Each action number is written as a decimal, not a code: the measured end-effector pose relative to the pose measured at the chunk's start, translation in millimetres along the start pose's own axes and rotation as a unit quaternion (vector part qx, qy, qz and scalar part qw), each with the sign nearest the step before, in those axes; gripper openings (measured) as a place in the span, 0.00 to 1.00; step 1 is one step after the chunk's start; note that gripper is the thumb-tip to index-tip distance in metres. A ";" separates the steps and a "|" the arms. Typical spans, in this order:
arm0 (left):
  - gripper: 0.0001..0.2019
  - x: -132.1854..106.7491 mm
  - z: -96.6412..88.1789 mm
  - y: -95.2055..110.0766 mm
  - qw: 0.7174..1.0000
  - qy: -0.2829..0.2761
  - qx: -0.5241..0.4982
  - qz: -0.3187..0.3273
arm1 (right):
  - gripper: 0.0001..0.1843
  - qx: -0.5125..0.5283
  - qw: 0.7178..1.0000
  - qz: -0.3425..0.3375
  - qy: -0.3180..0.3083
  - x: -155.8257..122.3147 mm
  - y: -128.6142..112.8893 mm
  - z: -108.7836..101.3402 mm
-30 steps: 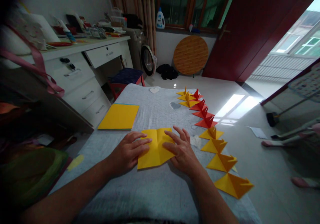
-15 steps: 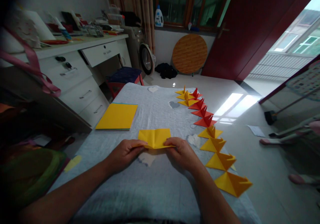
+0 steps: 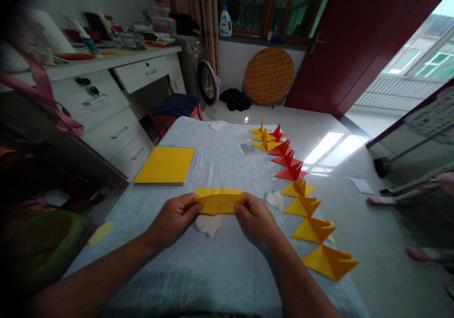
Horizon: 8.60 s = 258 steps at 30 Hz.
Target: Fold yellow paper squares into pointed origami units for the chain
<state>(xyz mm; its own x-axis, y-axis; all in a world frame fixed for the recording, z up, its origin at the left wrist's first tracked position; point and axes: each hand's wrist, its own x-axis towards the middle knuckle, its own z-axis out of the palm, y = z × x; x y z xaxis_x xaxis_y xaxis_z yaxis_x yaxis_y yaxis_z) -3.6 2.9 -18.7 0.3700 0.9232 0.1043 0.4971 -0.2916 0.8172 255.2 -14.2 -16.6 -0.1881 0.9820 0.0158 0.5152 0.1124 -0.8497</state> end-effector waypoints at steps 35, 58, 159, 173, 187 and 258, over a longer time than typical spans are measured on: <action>0.27 2.1 1.1 -7.7 0.986 0.095 0.136 0.028 | 0.06 -0.106 0.991 0.019 0.081 -1.0 -4.4 10.2; 0.07 9.5 3.7 -14.3 0.948 0.056 0.303 0.082 | 0.09 -0.191 0.974 0.080 0.093 7.8 -2.5 21.9; 0.14 9.4 6.5 -2.6 0.893 -0.049 0.399 0.201 | 0.09 -0.191 0.975 0.078 0.084 5.4 -6.0 17.1; 0.19 4.5 7.0 7.2 0.892 -0.112 0.410 0.155 | 0.10 -0.170 0.979 0.042 0.102 -1.1 1.9 16.0; 0.18 2.1 13.6 12.7 0.886 -0.088 0.427 0.158 | 0.09 -0.189 0.977 -0.047 0.084 -6.4 1.3 18.2; 0.32 -47.2 -3.0 -4.7 0.880 -0.072 0.447 0.145 | 0.32 -0.536 0.832 -0.092 -0.113 -19.8 -51.2 52.1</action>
<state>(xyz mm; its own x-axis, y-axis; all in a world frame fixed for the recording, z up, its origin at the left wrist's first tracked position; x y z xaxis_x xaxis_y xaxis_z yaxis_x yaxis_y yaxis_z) -25.8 -38.5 -25.8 0.6471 0.7545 0.1096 0.7599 -0.6500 -0.0117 189.0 -47.3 -0.9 -0.4356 0.8934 -0.1098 0.8872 0.4468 0.1155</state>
